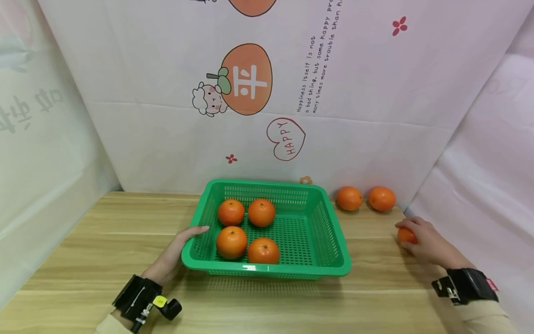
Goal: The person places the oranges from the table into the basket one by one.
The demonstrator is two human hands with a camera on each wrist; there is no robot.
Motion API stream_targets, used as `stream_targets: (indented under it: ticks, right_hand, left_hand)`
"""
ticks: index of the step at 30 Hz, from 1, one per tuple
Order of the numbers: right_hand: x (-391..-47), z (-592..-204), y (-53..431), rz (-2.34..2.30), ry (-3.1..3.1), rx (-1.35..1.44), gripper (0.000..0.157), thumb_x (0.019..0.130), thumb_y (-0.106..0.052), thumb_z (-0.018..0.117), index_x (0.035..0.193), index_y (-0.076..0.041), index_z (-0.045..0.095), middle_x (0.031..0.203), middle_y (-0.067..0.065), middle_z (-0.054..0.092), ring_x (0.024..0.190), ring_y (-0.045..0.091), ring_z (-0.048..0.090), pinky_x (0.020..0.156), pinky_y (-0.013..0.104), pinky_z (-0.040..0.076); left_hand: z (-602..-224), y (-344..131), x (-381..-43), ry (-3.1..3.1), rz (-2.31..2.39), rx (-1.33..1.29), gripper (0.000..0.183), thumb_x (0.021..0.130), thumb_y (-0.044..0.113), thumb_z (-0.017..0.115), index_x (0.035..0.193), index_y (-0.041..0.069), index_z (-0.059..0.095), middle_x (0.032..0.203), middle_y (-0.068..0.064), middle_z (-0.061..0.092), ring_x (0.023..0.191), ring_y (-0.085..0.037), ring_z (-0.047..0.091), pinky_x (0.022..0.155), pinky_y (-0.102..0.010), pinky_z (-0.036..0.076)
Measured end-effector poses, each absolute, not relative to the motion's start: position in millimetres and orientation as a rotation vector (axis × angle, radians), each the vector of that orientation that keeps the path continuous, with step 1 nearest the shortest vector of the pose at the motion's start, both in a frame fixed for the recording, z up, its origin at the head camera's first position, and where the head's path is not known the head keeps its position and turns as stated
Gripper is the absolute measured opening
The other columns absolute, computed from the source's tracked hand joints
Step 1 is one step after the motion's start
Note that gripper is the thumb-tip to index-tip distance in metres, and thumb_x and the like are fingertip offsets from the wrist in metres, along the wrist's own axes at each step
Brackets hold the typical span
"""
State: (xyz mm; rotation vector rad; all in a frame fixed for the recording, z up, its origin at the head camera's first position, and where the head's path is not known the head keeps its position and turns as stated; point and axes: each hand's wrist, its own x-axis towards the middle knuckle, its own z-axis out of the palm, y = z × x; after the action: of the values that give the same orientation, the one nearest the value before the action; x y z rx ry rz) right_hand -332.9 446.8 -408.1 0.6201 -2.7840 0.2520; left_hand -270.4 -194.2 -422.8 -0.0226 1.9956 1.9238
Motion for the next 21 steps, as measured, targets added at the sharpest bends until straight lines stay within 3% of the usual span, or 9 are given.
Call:
stream_targets:
  ticks: [4,11,16,21]
  right_hand:
    - [-338.8,-408.4,449.7,0.287,-2.904,0.489,0.049,0.085,-0.016,0.086,0.126,0.001,0.066,0.126,0.036,0.058,0.108,0.056,0.057,0.077,0.068,0.049]
    - [-355.4,-421.5,463.6,0.379,-2.863,0.359,0.055,0.085,-0.036,0.087,0.125,-0.002,0.070,0.119,0.032,0.062,0.101,0.047,0.063,0.077,0.049,0.051]
    - [-362.1,-426.1,475.9,0.447,-2.896,0.189,0.063,0.087,-0.050,0.083,0.127,-0.004,0.068,0.118,0.032,0.065,0.101,0.046,0.063,0.077,0.048,0.049]
    - [-364.5,-424.8,478.3,0.454,-2.912,0.165,0.065,0.086,-0.052,0.082,0.126,-0.003,0.067,0.117,0.032,0.067,0.101,0.045,0.064,0.076,0.043,0.048]
  left_hand:
    - [-423.0,-194.1,-270.7,1.997,1.920,-0.026,0.087,0.104,0.052,0.046,0.170,0.013,0.005,0.178,-0.017,0.011,0.160,-0.036,0.023,0.131,-0.056,0.023]
    - [-422.6,-194.0,-270.6,1.987,1.936,-0.023,0.086,0.104,0.050,0.046,0.170,0.012,0.006,0.177,-0.017,0.015,0.158,-0.035,0.028,0.129,-0.054,0.026]
    - [-422.3,-193.7,-269.7,1.986,1.939,-0.011,0.086,0.104,0.050,0.046,0.170,0.013,0.005,0.178,-0.017,0.009,0.160,-0.036,0.022,0.131,-0.056,0.022]
    - [-422.2,-193.6,-269.0,1.999,1.930,-0.015,0.087,0.104,0.051,0.046,0.170,0.013,0.005,0.178,-0.016,0.008,0.160,-0.035,0.021,0.131,-0.056,0.020]
